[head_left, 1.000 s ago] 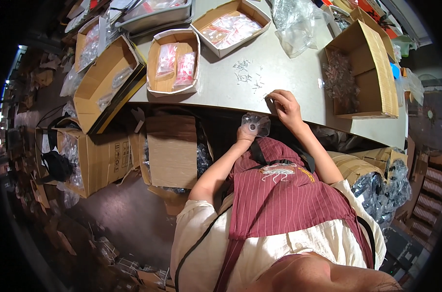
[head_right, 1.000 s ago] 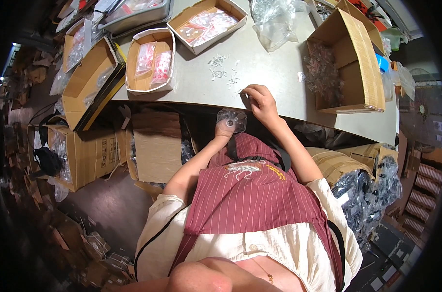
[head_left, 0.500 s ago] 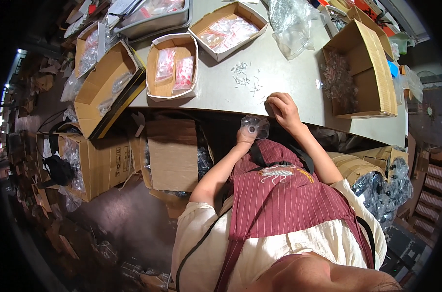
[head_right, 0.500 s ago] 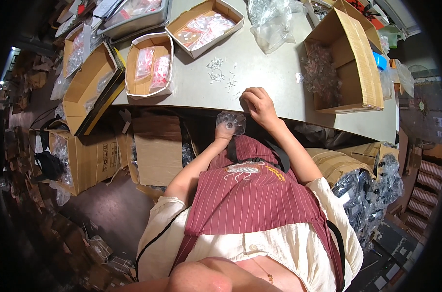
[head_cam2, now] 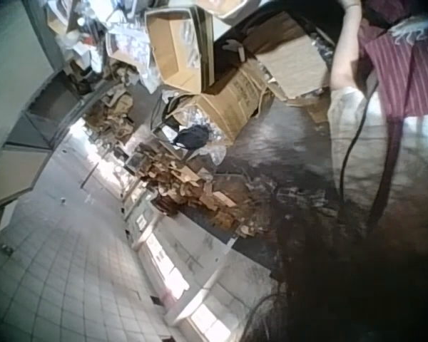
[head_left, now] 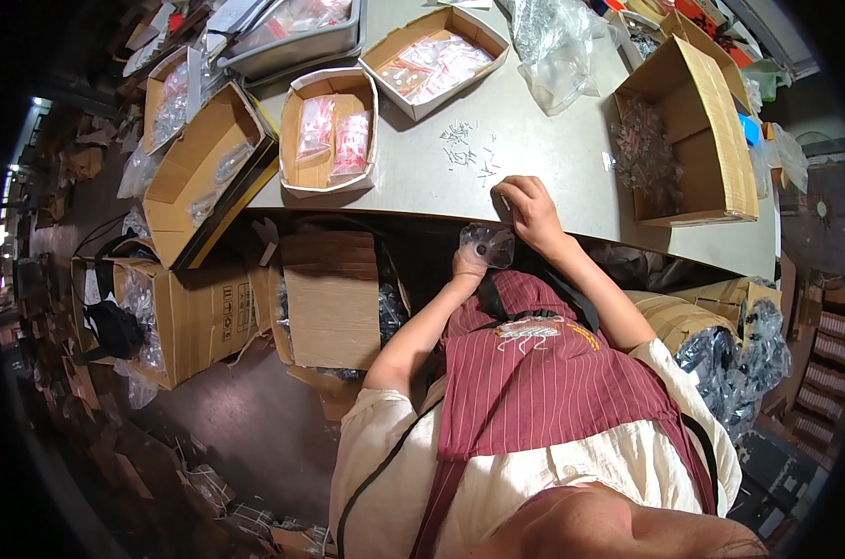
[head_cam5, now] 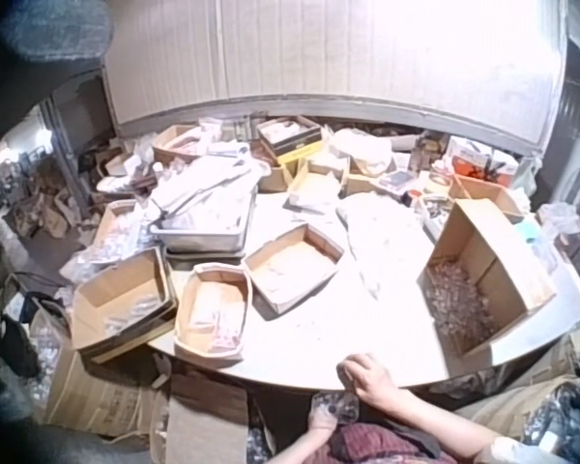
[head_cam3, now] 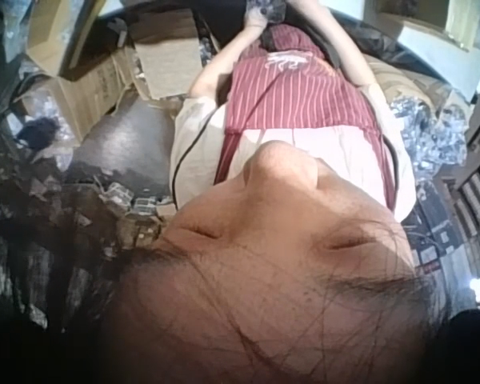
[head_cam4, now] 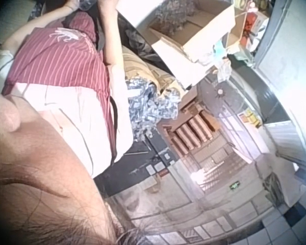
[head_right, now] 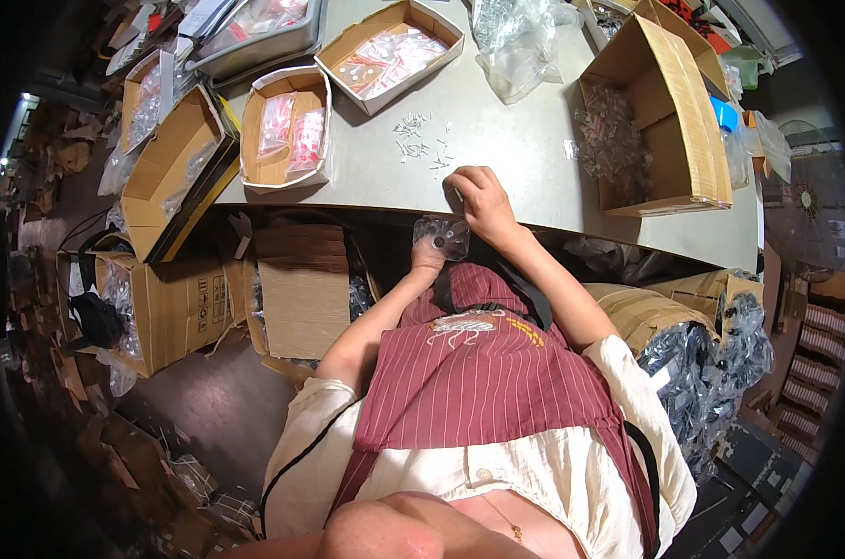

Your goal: The person places small metal components into a plastic bag by hand and then puts the bag into a larger container.

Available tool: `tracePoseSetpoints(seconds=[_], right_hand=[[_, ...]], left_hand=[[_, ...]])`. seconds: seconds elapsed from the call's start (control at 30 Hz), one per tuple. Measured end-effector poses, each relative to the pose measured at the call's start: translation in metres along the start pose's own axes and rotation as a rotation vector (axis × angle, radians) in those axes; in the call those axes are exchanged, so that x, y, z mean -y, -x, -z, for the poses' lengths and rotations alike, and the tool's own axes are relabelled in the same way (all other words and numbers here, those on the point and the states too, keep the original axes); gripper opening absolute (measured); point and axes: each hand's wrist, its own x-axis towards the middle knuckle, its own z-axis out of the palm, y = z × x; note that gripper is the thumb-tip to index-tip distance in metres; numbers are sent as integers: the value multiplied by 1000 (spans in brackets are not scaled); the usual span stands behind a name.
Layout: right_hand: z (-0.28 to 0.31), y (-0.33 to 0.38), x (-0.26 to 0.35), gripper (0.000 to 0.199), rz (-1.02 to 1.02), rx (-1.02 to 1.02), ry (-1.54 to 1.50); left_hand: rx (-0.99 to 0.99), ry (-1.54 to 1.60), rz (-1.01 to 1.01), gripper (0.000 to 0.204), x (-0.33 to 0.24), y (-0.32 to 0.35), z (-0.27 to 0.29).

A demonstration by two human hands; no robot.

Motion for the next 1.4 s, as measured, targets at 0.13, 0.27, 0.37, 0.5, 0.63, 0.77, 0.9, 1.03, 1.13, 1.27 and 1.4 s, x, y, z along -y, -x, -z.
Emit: tracePoseSetpoints(seconds=[0.13,0.27,0.37,0.5,0.63,0.77,0.9,1.03,1.13,1.27,1.4], right_hand=[[0,14,11,36,78,117,-94],[-3,39,23,31,78,233,-378],[-1,32,22,32,52,159,-483],[2,-4,8,32,-165,51,-383],[-4,-26,-17,22,-175,-37,-137],[-8,-32,-23,21,-65,-33,-48],[-13,-33,-23,21,-21,-13,-12],[-14,-37,-20,19,73,-10,23],[-13,-35,-16,16,97,0,38],[-9,-30,-13,17,126,-3,42],[-8,-28,-7,25,83,2,13]], left_hand=[[8,-25,44,32,7,-4,-2],[14,-58,-120,48,16,4,-2],[152,-41,62,51,4,0,2],[-48,90,15,38,21,2,-7],[-45,7,22,29,17,2,-10],[39,64,107,26,16,3,-9],[-37,54,21,26,15,4,-10],[-68,29,-17,25,17,3,-11],[4,98,90,24,12,1,-8],[-61,9,15,28,4,2,-3],[-88,24,69,24,-4,5,2]])
